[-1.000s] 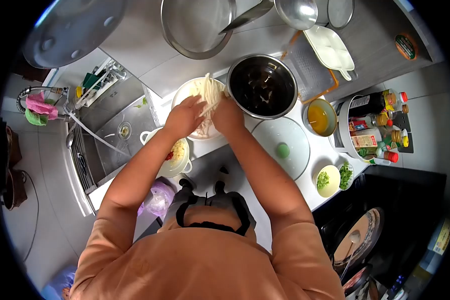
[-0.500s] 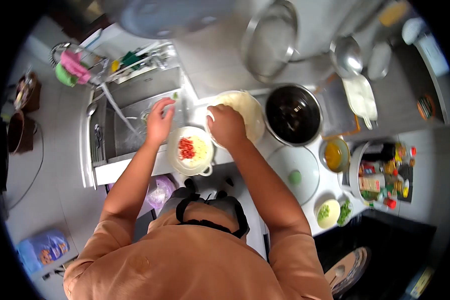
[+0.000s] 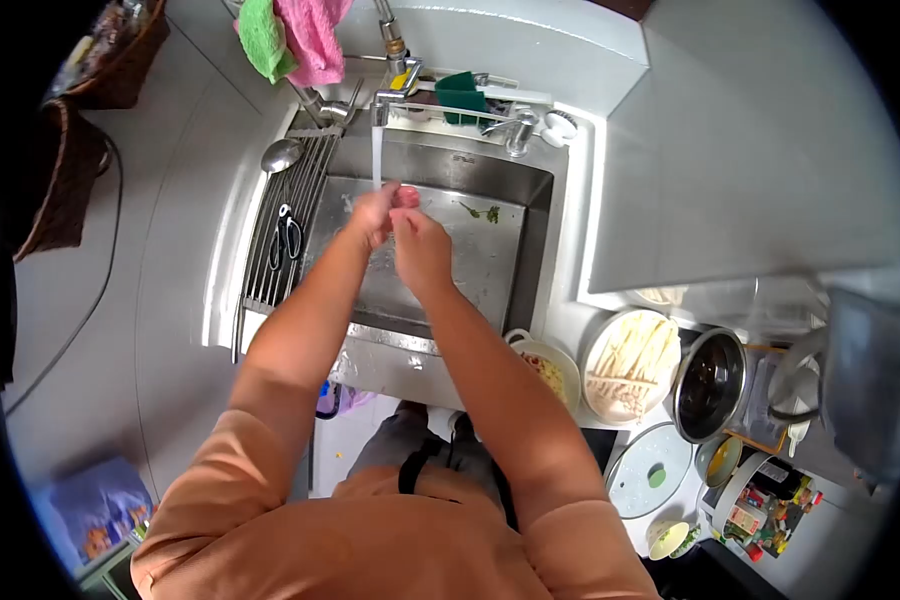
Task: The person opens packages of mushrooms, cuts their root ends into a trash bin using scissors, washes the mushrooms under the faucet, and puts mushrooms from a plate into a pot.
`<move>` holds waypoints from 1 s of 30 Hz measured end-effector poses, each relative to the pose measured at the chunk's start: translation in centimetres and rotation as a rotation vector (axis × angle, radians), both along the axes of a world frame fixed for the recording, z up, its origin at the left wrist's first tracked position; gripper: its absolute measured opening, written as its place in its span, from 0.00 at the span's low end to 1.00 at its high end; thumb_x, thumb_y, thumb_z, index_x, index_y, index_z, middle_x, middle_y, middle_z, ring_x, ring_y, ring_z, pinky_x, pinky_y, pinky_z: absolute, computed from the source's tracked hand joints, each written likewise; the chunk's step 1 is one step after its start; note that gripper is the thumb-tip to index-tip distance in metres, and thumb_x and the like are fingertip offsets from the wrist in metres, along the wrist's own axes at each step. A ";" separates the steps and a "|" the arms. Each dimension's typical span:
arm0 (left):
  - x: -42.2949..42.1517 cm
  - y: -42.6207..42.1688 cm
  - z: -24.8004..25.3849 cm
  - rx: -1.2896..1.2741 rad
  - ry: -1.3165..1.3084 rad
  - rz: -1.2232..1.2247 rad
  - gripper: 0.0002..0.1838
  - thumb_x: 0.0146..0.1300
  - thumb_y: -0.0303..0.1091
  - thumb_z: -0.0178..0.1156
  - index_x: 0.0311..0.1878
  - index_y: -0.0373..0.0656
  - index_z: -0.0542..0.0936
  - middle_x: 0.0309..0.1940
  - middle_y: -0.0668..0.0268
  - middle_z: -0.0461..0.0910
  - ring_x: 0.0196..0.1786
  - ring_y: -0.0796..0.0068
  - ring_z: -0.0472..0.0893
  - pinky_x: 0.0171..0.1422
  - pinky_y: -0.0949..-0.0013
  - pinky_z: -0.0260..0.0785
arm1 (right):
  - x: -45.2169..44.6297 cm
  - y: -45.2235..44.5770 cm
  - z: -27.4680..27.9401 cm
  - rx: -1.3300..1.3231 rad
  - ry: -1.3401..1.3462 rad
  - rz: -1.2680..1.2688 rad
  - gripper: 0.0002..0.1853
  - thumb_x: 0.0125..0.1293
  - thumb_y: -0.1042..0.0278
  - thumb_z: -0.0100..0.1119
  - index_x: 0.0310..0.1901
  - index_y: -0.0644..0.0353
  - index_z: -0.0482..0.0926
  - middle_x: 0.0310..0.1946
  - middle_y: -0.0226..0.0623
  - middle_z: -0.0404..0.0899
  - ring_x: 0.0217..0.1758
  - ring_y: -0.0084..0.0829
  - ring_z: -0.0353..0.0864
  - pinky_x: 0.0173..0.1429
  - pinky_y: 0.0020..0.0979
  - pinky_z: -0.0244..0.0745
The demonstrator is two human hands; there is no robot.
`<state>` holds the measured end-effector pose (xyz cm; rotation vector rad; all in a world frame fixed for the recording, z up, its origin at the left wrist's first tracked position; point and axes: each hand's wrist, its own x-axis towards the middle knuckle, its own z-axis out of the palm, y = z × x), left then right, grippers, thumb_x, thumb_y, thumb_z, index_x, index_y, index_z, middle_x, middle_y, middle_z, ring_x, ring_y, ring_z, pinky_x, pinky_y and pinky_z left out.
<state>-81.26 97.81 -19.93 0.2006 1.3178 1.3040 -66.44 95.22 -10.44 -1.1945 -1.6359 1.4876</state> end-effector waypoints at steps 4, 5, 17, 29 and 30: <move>0.9 -1.7 -3.9 0.253 -0.568 0.070 0.18 0.68 0.43 0.48 0.38 0.38 0.81 0.33 0.61 0.82 0.32 0.69 0.81 0.39 0.70 0.73 | -6.4 1.4 -6.3 -0.032 0.020 -0.292 0.14 0.66 0.62 0.51 0.27 0.62 0.77 0.20 0.31 0.72 0.24 0.24 0.71 0.30 0.25 0.66; 1.6 -2.8 -0.3 0.269 -0.599 0.164 0.19 0.68 0.44 0.47 0.40 0.38 0.80 0.34 0.60 0.81 0.35 0.68 0.81 0.42 0.70 0.72 | -7.4 1.9 -6.5 -0.176 0.163 -0.216 0.14 0.65 0.62 0.51 0.26 0.62 0.76 0.20 0.32 0.72 0.24 0.24 0.71 0.30 0.25 0.66; -2.1 -3.9 1.3 0.252 -0.514 0.276 0.20 0.68 0.46 0.46 0.44 0.38 0.79 0.39 0.58 0.80 0.42 0.65 0.80 0.49 0.65 0.71 | -11.2 1.0 -2.9 0.721 0.101 0.005 0.09 0.58 0.64 0.54 0.24 0.57 0.77 0.21 0.36 0.77 0.26 0.36 0.76 0.33 0.32 0.68; -2.5 -4.2 2.7 0.225 -0.422 0.298 0.22 0.69 0.47 0.45 0.47 0.37 0.77 0.43 0.55 0.79 0.47 0.62 0.78 0.52 0.61 0.70 | -10.8 -0.1 -2.9 0.347 0.241 0.018 0.12 0.63 0.63 0.50 0.35 0.57 0.83 0.39 0.40 0.82 0.50 0.40 0.77 0.56 0.39 0.69; -2.1 -4.6 3.2 0.216 -0.406 0.314 0.22 0.69 0.47 0.45 0.47 0.37 0.77 0.43 0.55 0.79 0.47 0.62 0.78 0.53 0.60 0.70 | -11.2 -0.7 -3.4 0.295 0.276 -0.050 0.12 0.64 0.64 0.49 0.36 0.56 0.83 0.40 0.41 0.82 0.52 0.40 0.77 0.57 0.39 0.68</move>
